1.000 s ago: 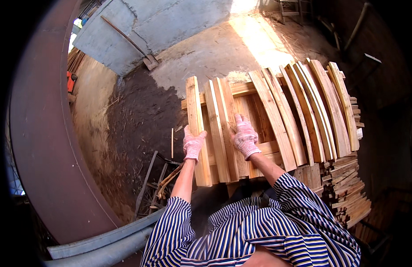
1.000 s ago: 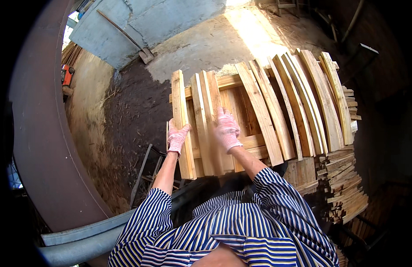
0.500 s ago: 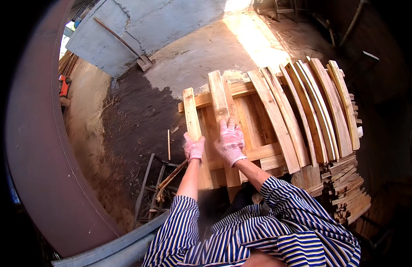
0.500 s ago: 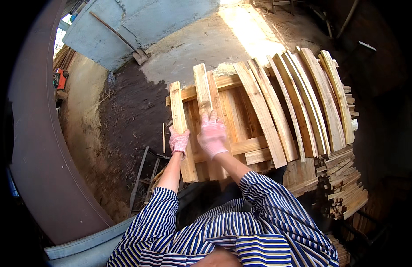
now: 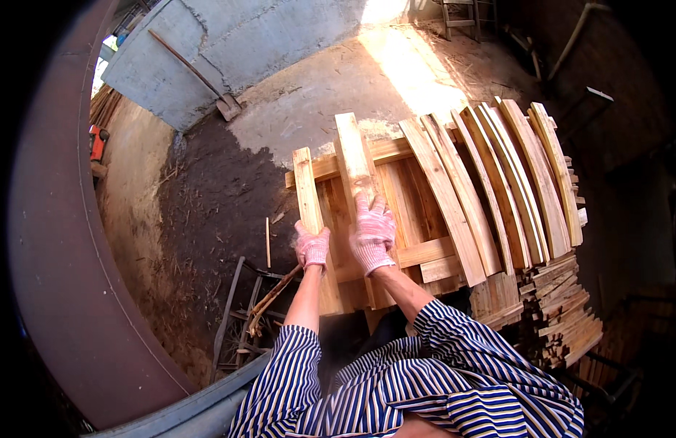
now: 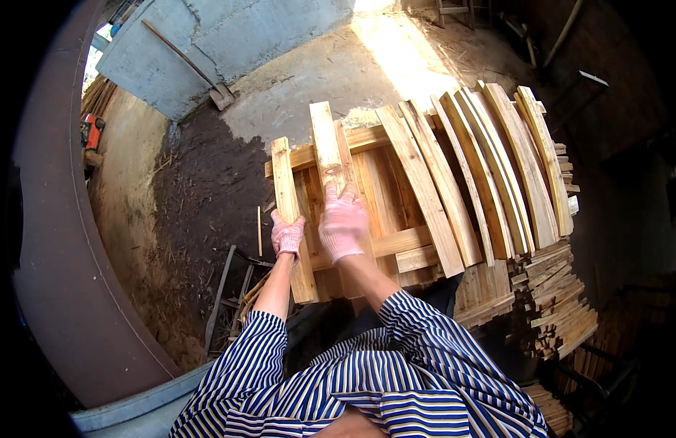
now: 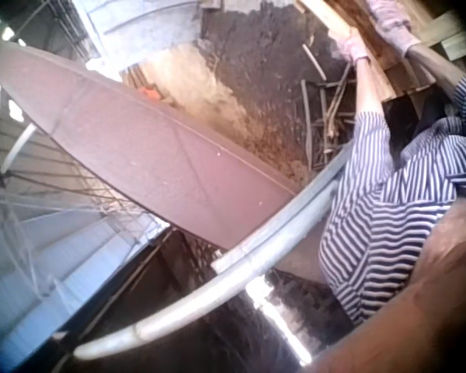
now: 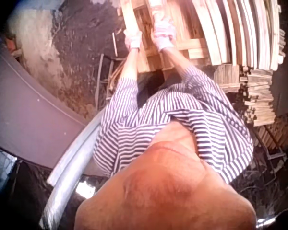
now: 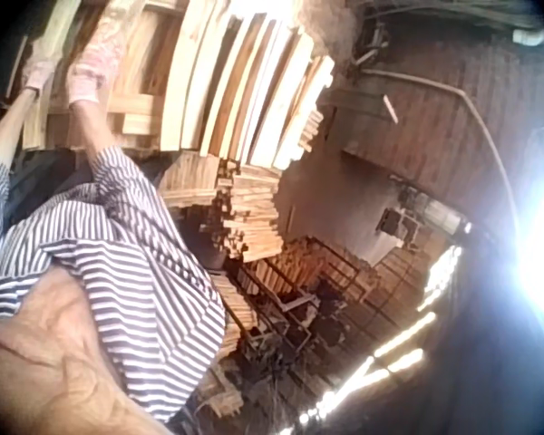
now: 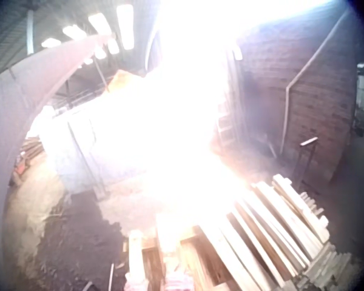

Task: The person picks up wooden planks from a large pile and stacks them onto a wooden pallet. They repeatedly lift the planks and place them in an organized stack, occasionally adjusting the alignment of the wood.

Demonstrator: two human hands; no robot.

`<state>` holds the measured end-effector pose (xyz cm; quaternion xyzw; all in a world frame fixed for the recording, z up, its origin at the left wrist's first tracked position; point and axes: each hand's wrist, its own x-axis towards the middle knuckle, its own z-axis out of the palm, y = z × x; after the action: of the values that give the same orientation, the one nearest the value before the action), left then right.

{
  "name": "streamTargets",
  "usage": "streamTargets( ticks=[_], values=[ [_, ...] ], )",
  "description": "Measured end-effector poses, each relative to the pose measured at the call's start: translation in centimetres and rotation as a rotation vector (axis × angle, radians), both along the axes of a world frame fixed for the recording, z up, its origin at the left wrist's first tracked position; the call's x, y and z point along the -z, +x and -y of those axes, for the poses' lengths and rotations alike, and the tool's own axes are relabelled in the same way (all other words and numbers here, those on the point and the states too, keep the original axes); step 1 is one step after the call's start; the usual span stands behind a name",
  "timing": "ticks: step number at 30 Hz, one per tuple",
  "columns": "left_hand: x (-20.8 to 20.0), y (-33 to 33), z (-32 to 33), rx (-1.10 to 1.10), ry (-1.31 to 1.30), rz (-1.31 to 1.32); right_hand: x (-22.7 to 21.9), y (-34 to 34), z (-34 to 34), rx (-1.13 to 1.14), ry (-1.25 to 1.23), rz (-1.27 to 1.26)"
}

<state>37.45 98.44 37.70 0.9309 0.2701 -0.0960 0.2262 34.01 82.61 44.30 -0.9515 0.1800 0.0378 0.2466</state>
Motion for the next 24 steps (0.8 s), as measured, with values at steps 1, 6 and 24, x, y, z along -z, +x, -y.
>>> streamTargets(
  ticks=[1,6,24],
  values=[
    [-0.3,0.5,1.1,0.026,-0.030,0.004,0.8,0.3,0.4,0.016,-0.029,0.015],
    [0.3,0.8,0.8,0.028,-0.014,-0.001,2.8,0.9,-1.7,0.008,0.002,-0.145],
    [7.4,2.5,-5.0,-0.076,-0.784,0.261,2.6,2.1,5.8,-0.025,0.041,-0.181]
  ],
)
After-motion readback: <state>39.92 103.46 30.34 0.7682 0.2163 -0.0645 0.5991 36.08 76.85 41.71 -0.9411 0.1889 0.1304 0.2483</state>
